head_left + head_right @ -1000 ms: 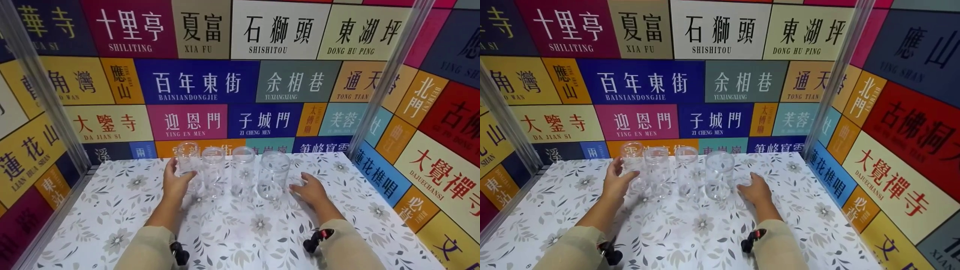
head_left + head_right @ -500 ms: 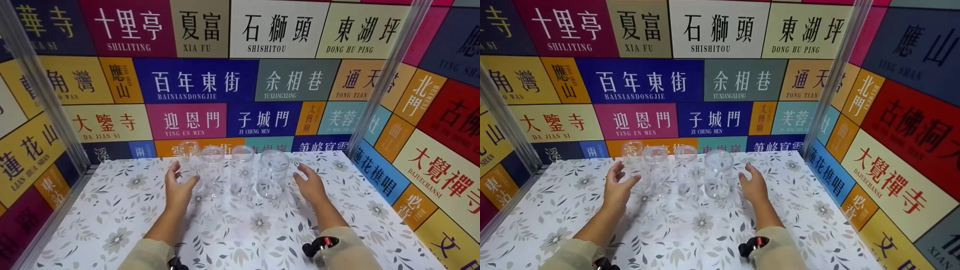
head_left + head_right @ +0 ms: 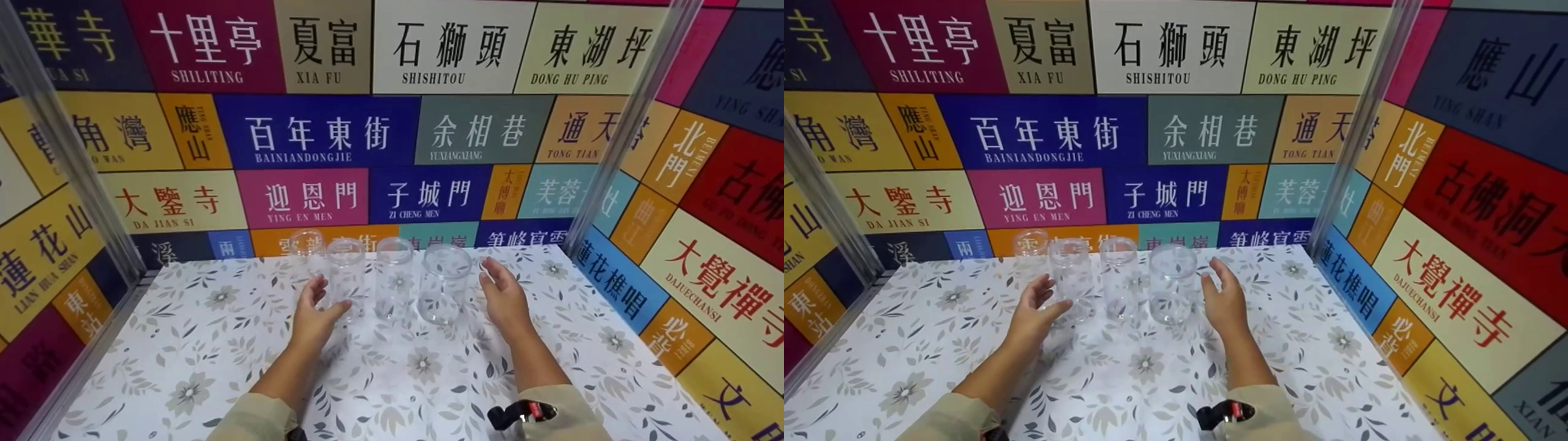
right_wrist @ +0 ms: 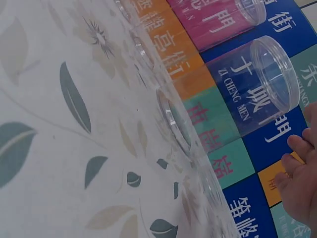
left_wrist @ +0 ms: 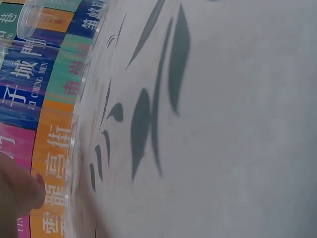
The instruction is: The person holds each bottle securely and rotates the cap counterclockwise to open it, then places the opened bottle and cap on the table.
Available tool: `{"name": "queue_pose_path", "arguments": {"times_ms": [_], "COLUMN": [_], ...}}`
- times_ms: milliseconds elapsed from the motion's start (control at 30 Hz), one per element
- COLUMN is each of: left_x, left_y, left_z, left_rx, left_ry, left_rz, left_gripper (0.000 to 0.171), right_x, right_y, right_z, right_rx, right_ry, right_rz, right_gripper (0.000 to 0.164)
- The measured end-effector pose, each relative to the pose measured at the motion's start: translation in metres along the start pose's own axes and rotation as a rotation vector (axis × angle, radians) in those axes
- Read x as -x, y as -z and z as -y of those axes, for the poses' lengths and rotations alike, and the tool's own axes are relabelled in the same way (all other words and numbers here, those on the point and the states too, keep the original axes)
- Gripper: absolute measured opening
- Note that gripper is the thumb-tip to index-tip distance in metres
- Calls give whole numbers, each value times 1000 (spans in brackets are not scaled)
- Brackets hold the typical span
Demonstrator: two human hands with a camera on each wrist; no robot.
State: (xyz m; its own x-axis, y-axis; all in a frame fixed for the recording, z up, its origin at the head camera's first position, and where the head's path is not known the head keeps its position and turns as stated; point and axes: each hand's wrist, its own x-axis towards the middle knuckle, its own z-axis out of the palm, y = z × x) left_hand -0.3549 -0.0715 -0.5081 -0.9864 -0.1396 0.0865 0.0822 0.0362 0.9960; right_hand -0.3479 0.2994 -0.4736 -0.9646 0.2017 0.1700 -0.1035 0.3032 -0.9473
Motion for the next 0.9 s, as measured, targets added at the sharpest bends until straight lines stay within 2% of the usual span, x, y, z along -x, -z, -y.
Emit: {"name": "queue_pose_path", "arguments": {"times_ms": [233,500,733,900], "left_x": [-5,-13,-15,-16], "left_y": [-10,-19,-21,-20], "left_z": [5,10,16,17], "left_rx": [-27,-82,-59,-53], "left_ry": [32,100,114,122], "left_rz": [18,39,66,85], "left_gripper": [86,98,101,98], "right_x": [14,33,49,55], "right_y": [-7,-16,-29,-34], "right_z": [20,41,58,62], "right_rx": [-99,-138,-235,-254], "right_ry": [79,156,273,290], "right_rz": [27,74,125,156], "right_gripper": [57,52,52,51]}}
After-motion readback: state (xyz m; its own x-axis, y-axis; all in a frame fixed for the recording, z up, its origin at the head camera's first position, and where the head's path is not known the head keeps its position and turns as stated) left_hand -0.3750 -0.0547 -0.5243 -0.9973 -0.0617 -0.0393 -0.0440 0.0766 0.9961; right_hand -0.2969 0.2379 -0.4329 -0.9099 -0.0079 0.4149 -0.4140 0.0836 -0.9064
